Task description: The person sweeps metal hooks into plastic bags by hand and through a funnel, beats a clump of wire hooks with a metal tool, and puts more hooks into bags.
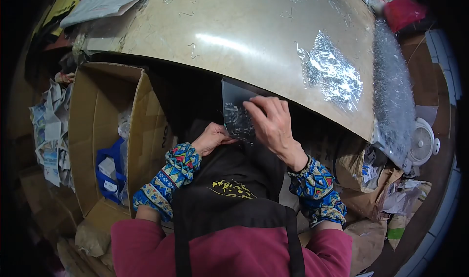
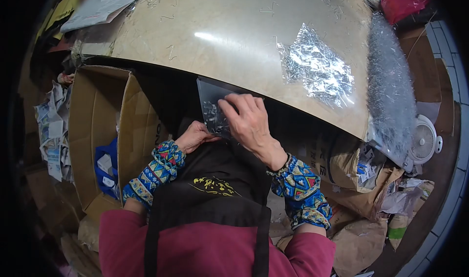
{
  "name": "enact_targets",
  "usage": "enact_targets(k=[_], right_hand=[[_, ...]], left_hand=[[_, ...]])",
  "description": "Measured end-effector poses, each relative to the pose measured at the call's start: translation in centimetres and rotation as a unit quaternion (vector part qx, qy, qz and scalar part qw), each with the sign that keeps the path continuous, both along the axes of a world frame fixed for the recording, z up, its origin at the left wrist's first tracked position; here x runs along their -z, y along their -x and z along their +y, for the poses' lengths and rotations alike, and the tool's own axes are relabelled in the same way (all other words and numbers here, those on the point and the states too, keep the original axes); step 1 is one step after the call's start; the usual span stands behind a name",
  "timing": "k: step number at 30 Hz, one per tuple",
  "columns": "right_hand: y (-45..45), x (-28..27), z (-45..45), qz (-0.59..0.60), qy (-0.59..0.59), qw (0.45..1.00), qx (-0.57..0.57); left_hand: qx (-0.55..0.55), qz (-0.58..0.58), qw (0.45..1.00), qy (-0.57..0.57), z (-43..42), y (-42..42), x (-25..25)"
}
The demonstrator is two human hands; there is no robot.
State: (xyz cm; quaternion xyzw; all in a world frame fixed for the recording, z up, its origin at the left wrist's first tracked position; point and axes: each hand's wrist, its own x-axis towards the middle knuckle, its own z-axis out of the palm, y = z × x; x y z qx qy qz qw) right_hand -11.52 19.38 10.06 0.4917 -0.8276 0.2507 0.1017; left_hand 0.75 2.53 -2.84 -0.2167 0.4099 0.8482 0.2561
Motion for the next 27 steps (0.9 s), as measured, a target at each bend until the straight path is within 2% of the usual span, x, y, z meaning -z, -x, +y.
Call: enact_targets(k=[3, 4, 5, 9, 13, 15, 17, 22, 25, 27], right_hand=[[-1.8, 0.6, -0.2, -0.028, -0.029, 0.996, -0.077], [-2.4, 1.7, -0.5, -0.002, -0.050, 0.994, -0.100], [-3.0, 2.5, -0.9, 0.024, -0.065, 0.992, -0.105], [-3.1, 3.8, -2.0, -0.002, -0.103, 0.988, -0.113], [-2.5, 3.2, -1.8, 0.014, -0.103, 0.986, -0.127], [-2.0, 2.9, -1.3, 0.015, -0.087, 0.990, -0.109], [-2.0, 2.9, -0.9, 0.006, -0.084, 0.992, -0.095], [-3.0, 3.3, -1.9, 0.011, -0.162, 0.981, -0.108], [-2.5, 2.5, -1.6, -0.024, -0.127, 0.989, -0.071], [-1.9, 1.6, -1.2, 0.013, -0.091, 0.996, 0.010]], left_hand=[[0.008, -0.003, 1.000, 0.018, -0.1, 0.1, -1.0], [0.015, 0.009, 0.999, 0.038, -0.1, 0.1, -1.2], [0.023, 0.020, 0.998, 0.059, -0.1, 0.0, -1.4], [0.016, 0.024, 0.996, 0.087, -0.1, 0.0, -2.0], [0.011, 0.013, 0.998, 0.060, -0.1, -0.1, -1.6], [-0.007, -0.014, 1.000, 0.014, 0.0, 0.1, -2.1], [0.014, 0.017, 1.000, 0.013, -0.2, -0.3, -0.4], [0.021, 0.015, 0.999, 0.027, -0.1, -0.1, -1.7], [0.013, 0.013, 1.000, 0.006, -0.2, -0.2, -1.5], [0.013, 0.023, 1.000, -0.007, -0.2, -0.3, -0.4]])
